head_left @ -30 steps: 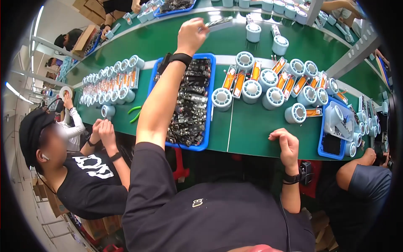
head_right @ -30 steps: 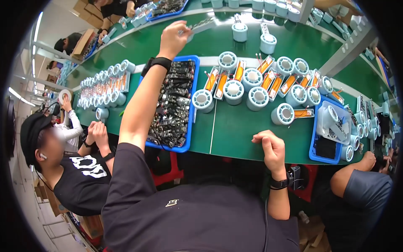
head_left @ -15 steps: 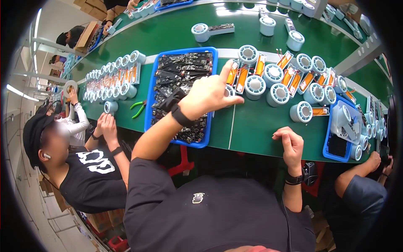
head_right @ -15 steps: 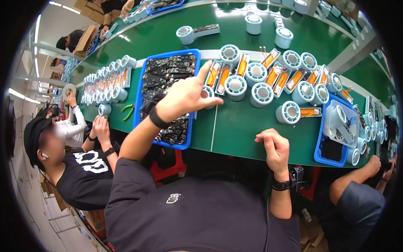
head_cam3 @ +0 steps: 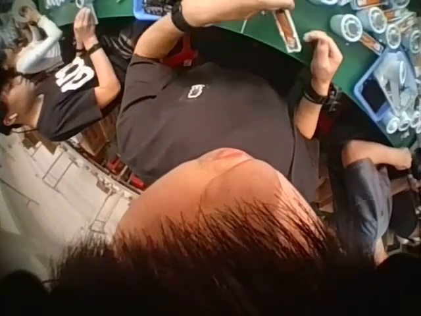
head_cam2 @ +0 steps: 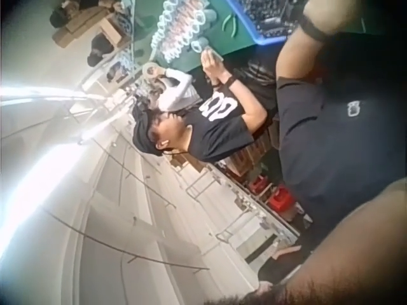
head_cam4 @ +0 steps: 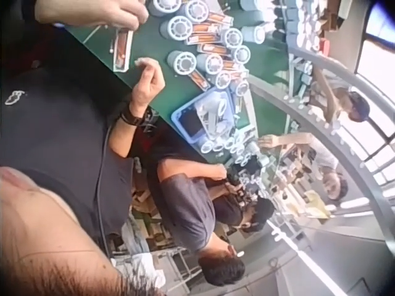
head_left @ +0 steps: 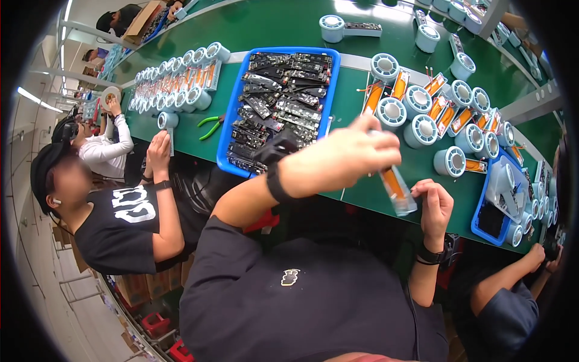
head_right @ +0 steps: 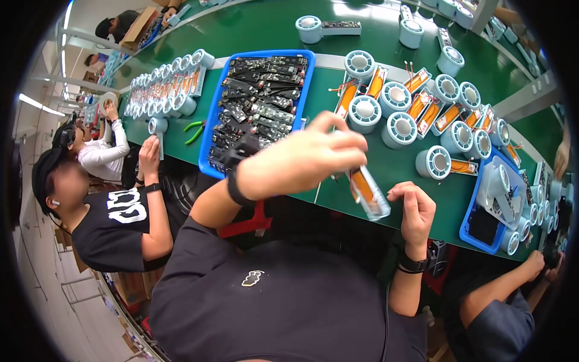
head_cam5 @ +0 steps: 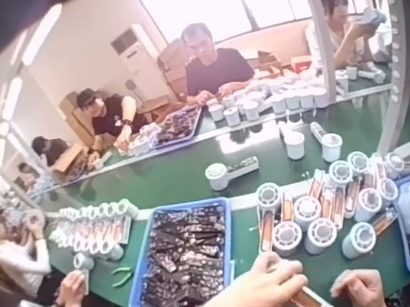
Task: Assemble small electronic or mechanical components into circular plastic housings on a factory production line.
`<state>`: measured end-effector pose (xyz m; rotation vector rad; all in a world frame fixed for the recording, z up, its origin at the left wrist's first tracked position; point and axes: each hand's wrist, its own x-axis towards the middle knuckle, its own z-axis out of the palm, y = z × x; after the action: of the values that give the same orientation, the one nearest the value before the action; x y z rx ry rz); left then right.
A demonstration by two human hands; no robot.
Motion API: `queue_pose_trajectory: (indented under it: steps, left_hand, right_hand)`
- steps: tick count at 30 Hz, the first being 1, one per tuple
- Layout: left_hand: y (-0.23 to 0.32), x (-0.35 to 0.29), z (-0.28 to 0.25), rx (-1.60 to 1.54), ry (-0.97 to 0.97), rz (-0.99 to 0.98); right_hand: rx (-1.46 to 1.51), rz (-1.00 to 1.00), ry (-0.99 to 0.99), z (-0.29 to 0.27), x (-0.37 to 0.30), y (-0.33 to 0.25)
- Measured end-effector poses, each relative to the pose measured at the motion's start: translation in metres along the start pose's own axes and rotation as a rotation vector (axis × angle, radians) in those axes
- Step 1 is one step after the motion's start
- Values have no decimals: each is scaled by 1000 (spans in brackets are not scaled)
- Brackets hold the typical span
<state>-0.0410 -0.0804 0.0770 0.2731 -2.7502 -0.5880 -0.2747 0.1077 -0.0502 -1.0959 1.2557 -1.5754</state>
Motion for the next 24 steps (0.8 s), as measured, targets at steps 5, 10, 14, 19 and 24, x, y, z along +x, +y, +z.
queue_pose_trajectory:
  steps: [5, 10, 14, 19, 24]
  left_hand:
    - [-16, 6, 29, 82, 34, 240]
    - [-32, -12, 7, 38, 106, -114]
    - [-80, -47, -19, 256, 132, -501]
    - [-122, -65, -17, 479, 197, -282]
    - [-122, -67, -27, 480, 352, -218]
  right_hand:
    - [13, -30, -34, 8, 4, -6]
    - [15, -21, -16, 8, 6, -8]
    - [18, -16, -32, 7, 5, -9]
    - [23, -18, -44, 4, 4, -6]
    - [28, 24, -27, 5, 4, -5]
